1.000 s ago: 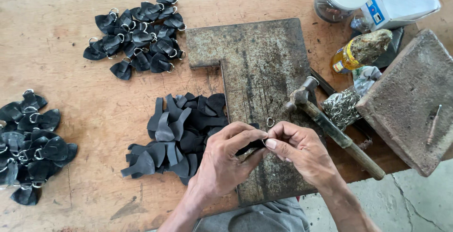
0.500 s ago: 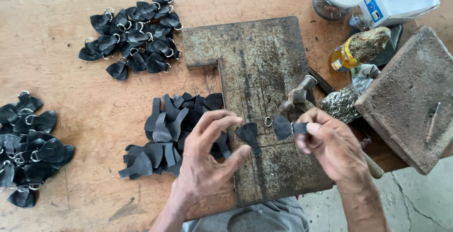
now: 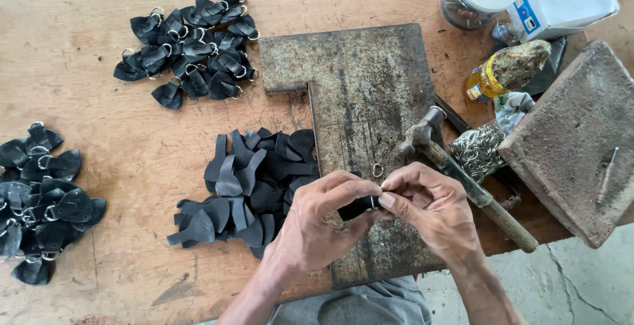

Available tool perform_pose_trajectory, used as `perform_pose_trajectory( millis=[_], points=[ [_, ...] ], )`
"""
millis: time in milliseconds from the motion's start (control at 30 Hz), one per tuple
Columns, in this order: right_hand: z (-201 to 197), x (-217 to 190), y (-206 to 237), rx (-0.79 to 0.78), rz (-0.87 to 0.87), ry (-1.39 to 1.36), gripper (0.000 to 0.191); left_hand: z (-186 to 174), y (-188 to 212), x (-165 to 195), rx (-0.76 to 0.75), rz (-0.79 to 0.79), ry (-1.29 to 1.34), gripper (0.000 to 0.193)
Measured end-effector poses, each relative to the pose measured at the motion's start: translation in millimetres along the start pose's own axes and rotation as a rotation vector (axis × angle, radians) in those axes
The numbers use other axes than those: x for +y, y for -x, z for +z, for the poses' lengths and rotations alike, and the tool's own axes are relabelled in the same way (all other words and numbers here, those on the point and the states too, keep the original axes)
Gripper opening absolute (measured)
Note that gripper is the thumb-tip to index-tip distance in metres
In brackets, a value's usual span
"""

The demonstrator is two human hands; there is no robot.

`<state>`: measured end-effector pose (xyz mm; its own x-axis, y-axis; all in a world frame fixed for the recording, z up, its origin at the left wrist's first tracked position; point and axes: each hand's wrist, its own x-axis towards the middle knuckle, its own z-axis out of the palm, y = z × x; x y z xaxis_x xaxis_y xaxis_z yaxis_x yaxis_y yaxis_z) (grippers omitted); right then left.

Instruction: The person sits at a workbench covered with piles of black leather tabs and metal rings. They hammer a fastener through each leather tab on a wooden block, then thread a metal ring through the tab by hand and set the finished piece aside, repeating for many pieces.

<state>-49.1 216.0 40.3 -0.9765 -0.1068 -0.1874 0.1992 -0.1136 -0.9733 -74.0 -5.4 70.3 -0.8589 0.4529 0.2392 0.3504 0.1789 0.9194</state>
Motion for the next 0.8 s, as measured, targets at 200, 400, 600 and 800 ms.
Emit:
perform_pose_trajectory(
  millis=[200,400,600,800],
  points=[
    [0.9,8.1,-1.9,0.019,0.035,-0.214,0.018,1.3,-1.2,-0.5,0.078,0.052,-0.048,0.031],
    [1.2,13.8,-4.0,0.042,0.058,-0.231,0.018,-0.4,-1.4,-2.1,0.103,-0.004,-0.087,0.031],
    [4.5,12.0,-3.8,0.095,0.023,-0.096,0.019,-0.4,-1.0,-5.9,0.083,-0.151,0.085,0.031],
    [8.5,2.3,6.6,0.06,-0.069,0.008,0.028,5.7,3.0,-14.0,0.217,-0.192,0.299,0.038]
  ],
)
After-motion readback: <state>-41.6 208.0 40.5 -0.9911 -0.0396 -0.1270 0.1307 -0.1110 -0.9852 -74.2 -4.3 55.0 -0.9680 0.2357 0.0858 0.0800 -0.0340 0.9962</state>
